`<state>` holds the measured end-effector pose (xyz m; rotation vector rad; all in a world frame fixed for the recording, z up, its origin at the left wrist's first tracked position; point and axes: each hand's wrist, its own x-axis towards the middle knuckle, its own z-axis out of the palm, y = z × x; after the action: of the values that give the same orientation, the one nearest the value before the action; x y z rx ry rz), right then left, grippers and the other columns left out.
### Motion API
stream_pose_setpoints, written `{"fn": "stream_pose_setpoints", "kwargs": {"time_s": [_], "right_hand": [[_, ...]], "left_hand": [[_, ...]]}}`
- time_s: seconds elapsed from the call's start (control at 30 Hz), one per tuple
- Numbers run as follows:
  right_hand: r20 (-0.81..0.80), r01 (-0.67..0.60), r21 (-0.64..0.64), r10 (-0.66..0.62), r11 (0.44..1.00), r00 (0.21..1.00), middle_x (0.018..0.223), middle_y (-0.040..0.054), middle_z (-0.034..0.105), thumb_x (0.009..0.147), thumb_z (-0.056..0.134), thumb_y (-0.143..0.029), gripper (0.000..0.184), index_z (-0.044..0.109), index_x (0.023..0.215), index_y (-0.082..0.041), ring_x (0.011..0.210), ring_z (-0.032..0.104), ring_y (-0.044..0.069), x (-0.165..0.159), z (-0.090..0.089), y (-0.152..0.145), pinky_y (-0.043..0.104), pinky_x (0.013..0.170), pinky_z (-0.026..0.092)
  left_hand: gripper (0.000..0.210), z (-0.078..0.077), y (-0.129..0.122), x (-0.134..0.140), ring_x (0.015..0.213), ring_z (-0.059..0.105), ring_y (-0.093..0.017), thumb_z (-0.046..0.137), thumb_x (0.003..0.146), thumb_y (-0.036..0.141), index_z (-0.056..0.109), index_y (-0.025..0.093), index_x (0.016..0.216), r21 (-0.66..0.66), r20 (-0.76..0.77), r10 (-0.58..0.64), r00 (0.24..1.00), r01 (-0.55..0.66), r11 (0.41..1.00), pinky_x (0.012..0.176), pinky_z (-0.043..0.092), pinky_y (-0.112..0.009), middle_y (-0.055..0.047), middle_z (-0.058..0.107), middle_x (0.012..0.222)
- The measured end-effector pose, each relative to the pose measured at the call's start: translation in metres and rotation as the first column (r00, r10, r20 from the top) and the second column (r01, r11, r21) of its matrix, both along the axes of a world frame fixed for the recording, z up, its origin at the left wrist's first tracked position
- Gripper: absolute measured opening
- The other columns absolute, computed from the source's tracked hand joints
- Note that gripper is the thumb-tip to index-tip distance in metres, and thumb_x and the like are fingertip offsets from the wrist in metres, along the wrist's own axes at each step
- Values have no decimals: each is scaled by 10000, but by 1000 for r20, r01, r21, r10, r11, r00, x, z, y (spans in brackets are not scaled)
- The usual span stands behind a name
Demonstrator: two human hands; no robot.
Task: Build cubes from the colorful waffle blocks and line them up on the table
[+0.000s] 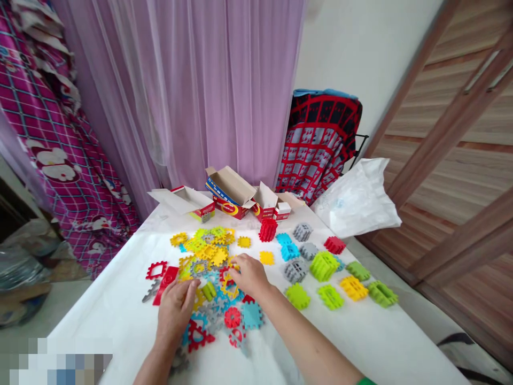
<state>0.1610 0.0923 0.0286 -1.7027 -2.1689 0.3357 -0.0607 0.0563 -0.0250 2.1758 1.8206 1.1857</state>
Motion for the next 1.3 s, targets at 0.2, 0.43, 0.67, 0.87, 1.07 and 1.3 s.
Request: {"fn": "stream_pose_setpoints", "kwargs": {"time_s": [0.2, 0.43, 0.67, 0.87, 1.07, 1.3], "right_hand": [[134, 80, -31, -75, 996, 988, 1166, 123, 632, 758, 664, -438, 467, 623, 1144, -178, 1112, 580, 260, -39, 2, 29, 345, 911, 457], [194, 115, -76, -98, 990, 976, 1153, 145, 636, 772, 651, -409, 420, 647, 1102, -148, 1079, 602, 272, -55, 3, 30, 352, 900, 472], [74, 254, -49, -250, 966, 965, 1171, 120, 637, 763, 642, -472, 486, 596, 1150, -182, 1107, 599, 249, -28, 4, 20, 325, 915, 461], [191, 501, -88, -479, 861, 857, 1110, 191, 664, 834, 560, -533, 516, 581, 1136, -116, 1007, 663, 297, 29, 7, 6, 375, 820, 492], [254, 595, -173, -548, 785, 797, 1067, 225, 695, 870, 547, -520, 515, 563, 1157, -93, 1014, 676, 310, 49, 2, 7, 391, 833, 498], [242, 621, -229, -575, 749, 782, 1130, 244, 677, 839, 599, -522, 570, 571, 1186, -71, 1046, 666, 316, 52, -1, 14, 400, 848, 512]], "left_hand": [[461, -3, -1, 4, 860, 713, -214, 369, 938, 496, 758, 262, 856, -51, 70, 4, 998, 0, 999, 985, 456, -416, -23, 785, 891], [436, 0, -3, 6, 884, 710, -212, 377, 937, 469, 754, 257, 886, -93, 82, -10, 997, 17, 996, 1009, 429, -414, -29, 784, 916], [439, 5, -3, 5, 853, 710, -217, 390, 922, 470, 760, 244, 853, -59, 53, -5, 999, 8, 998, 953, 486, -384, -51, 782, 879], [457, 8, -2, 6, 804, 712, -218, 385, 908, 476, 762, 229, 831, -71, 65, -21, 998, 25, 997, 826, 532, -335, -60, 777, 828], [467, 9, -4, 6, 812, 718, -206, 386, 891, 520, 762, 248, 837, -136, 145, 16, 989, 4, 991, 733, 547, -278, -35, 783, 864], [461, 9, -3, 6, 813, 722, -204, 405, 857, 542, 765, 254, 848, -195, 181, 53, 982, -17, 981, 704, 551, -260, -16, 785, 880]]}}
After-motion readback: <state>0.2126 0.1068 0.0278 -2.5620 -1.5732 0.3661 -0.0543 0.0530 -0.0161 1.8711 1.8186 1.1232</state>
